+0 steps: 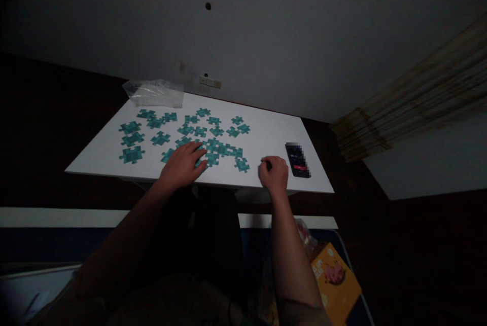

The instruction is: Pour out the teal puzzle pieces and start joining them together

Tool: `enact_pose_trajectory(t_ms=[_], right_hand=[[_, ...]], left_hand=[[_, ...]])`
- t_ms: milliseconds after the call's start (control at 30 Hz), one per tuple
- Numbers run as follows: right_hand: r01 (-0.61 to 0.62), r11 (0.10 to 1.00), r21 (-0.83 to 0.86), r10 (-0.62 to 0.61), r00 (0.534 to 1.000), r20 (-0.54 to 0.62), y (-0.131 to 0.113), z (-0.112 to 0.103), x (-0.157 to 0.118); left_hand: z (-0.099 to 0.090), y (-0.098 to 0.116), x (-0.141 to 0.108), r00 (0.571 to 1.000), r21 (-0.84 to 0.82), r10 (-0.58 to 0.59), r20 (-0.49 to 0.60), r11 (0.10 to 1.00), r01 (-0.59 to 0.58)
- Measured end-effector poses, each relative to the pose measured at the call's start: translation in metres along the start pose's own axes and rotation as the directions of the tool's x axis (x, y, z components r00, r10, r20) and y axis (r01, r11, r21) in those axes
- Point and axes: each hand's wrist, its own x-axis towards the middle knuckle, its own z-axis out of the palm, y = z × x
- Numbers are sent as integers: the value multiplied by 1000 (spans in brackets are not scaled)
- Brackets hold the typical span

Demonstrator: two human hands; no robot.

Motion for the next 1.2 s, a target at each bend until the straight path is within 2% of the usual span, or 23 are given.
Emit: enact_pose_trajectory(t_ms=[267,600,1200], right_hand=[[-11,1000,-1,11,1000,9,-2,-1,0],[-26,1000,2,26,1000,11,-9,-5,1],[-18,1000,21,18,1000,12,-5,-4,1]], left_hand=[[-2,1,0,1000,-5,0,21,1000,1],[-3,1,-1,1000,-34,-13,-4,999,13],[-4,2,0,1000,-13,-4,7,1000,4]])
